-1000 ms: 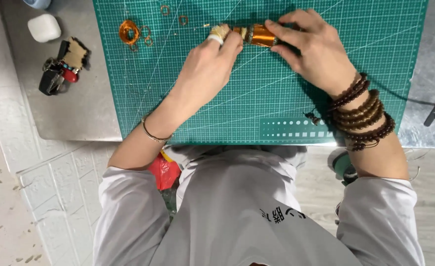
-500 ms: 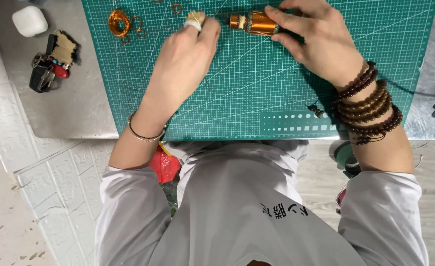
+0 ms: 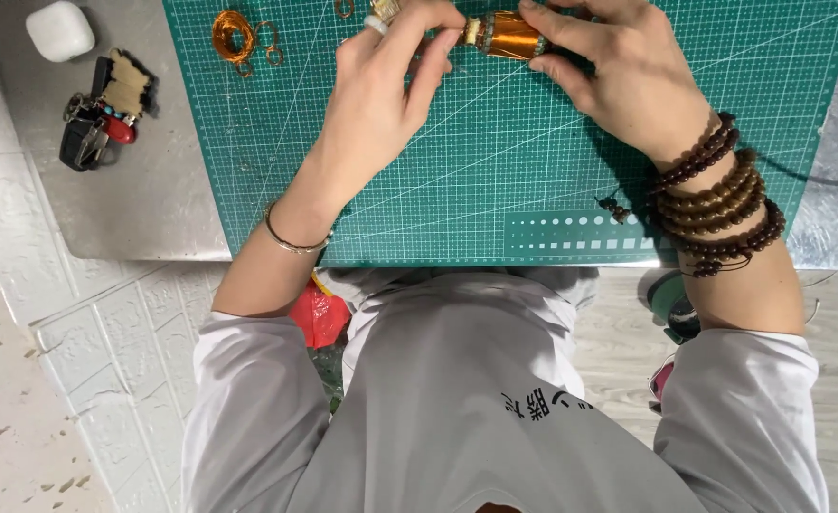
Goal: Winding copper wire onto a motor rotor and using a small tool to adjust the connections.
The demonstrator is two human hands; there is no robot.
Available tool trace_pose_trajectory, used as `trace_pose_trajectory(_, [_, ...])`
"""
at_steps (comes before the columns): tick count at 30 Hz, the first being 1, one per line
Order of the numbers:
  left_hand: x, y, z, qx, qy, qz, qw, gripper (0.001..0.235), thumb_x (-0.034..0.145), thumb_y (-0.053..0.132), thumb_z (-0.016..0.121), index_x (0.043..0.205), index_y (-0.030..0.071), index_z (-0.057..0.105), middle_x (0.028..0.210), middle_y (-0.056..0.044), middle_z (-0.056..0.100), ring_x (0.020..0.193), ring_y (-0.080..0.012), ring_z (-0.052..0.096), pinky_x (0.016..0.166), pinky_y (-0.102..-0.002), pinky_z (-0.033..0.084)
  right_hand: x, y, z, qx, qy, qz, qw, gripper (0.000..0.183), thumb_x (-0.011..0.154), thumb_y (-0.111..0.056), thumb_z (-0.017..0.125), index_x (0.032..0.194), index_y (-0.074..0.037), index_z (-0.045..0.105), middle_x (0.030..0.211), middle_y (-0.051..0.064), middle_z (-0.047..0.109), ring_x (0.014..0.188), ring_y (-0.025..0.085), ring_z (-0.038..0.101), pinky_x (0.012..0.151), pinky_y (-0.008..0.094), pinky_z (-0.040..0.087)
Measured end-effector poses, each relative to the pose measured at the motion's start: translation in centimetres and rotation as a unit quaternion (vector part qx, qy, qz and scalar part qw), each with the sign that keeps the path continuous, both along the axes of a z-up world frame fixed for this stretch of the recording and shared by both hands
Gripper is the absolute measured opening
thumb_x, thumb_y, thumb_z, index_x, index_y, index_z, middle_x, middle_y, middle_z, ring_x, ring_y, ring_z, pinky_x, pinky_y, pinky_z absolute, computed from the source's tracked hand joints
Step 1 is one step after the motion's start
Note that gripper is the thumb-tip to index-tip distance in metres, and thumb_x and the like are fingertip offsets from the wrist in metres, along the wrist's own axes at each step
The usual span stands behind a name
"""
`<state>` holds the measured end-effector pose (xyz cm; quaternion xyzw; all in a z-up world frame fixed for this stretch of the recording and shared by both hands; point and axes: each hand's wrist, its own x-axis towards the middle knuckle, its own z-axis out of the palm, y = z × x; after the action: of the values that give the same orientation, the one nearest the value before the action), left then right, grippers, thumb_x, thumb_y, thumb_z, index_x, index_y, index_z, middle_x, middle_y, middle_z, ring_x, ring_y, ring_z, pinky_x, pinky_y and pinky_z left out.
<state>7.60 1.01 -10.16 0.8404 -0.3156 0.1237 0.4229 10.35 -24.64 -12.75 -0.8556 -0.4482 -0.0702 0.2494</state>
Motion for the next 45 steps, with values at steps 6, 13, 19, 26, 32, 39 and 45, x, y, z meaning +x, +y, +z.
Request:
trace_pose_trajectory(6, [-0.2, -0.3, 0.3, -0.019, 0.018, -0.002, 1.000, 0.008, 0.102, 0.007, 0.046, 0.105, 0.001, 0.050, 0.093, -0.010, 0.060, 0.069, -0.0194, 0.062, 0.065, -0.028, 0.056, 0.0, -0.1, 0.0, 0.011, 0.006, 0.013, 1.000, 0.038, 0.096, 0.000, 0.075, 0.129, 0.012, 0.061, 0.125, 0.027, 0.059, 0.116, 0.040, 0.056, 0.097, 0.047, 0.049])
trace_pose_trajectory(13, [0.3, -0.5, -0.1, -0.035, 0.004, -0.001, 0.999, 0.011, 0.094, -0.006, 0.061, 0.103, -0.004, 0.055, 0.093, -0.015, 0.059, 0.082, -0.0227, 0.064, 0.076, -0.029, 0.058, 0.0, -0.1, -0.3, -0.014, -0.003, -0.014, 1.000, 0.038, 0.098, -0.010, 0.072, 0.133, 0.004, 0.061, 0.120, 0.022, 0.058, 0.103, 0.034, 0.058, 0.087, 0.043, 0.053])
trace_pose_trajectory(19, [0.2, -0.6, -0.6, -0.016, 0.005, 0.010, 1.000, 0.013, 0.091, -0.004, 0.064, 0.101, -0.003, 0.056, 0.092, -0.015, 0.062, 0.078, -0.0218, 0.066, 0.069, -0.026, 0.059, -0.1, 1.5, 0.9, -0.004, -0.034, -0.019, 0.999, 0.047, 0.099, -0.028, 0.065, 0.135, -0.002, 0.053, 0.120, 0.019, 0.050, 0.096, 0.033, 0.048, 0.081, 0.044, 0.049])
trace_pose_trajectory(26, [-0.2, -1.0, -0.1, -0.045, 0.033, -0.001, 0.998, 0.012, 0.091, 0.001, 0.062, 0.102, -0.001, 0.057, 0.090, -0.012, 0.065, 0.077, -0.0203, 0.068, 0.072, -0.026, 0.059, -0.4, 4.8, 1.3, 0.099, -0.069, -0.016, 0.993, 0.014, 0.098, -0.014, 0.063, 0.101, -0.001, 0.065, 0.098, 0.010, 0.055, 0.087, 0.026, 0.045, 0.073, 0.036, 0.035])
trace_pose_trajectory(32, [-0.4, -1.1, 0.4, -0.079, 0.019, 0.005, 0.997, 0.008, 0.093, 0.005, 0.059, 0.099, 0.000, 0.060, 0.091, -0.010, 0.066, 0.071, -0.0177, 0.066, 0.067, -0.025, 0.056, -0.7, 4.7, 1.0, 0.129, -0.079, -0.055, 0.987, 0.007, 0.097, -0.010, 0.065, 0.096, -0.003, 0.063, 0.090, 0.007, 0.059, 0.080, 0.024, 0.047, 0.069, 0.034, 0.033])
trace_pose_trajectory(39, [-0.3, -1.0, 0.5, -0.078, 0.024, 0.019, 0.996, 0.009, 0.092, 0.005, 0.061, 0.098, -0.001, 0.062, 0.091, -0.012, 0.064, 0.071, -0.0187, 0.064, 0.068, -0.027, 0.057, -0.9, 4.9, 0.7, 0.172, 0.047, -0.048, 0.983, 0.008, 0.098, -0.007, 0.059, 0.094, 0.000, 0.059, 0.089, 0.009, 0.058, 0.079, 0.023, 0.048, 0.076, 0.035, 0.035])
trace_pose_trajectory(45, [-0.4, -1.1, 0.7, -0.020, 0.070, 0.010, 0.997, 0.005, 0.092, 0.003, 0.057, 0.088, 0.002, 0.056, 0.072, -0.005, 0.054, 0.062, -0.0152, 0.050, 0.059, -0.028, 0.044, -1.1, 5.1, 0.7, 0.156, 0.031, -0.036, 0.987, 0.009, 0.099, -0.008, 0.058, 0.096, 0.001, 0.058, 0.090, 0.010, 0.056, 0.080, 0.024, 0.046, 0.075, 0.035, 0.034])
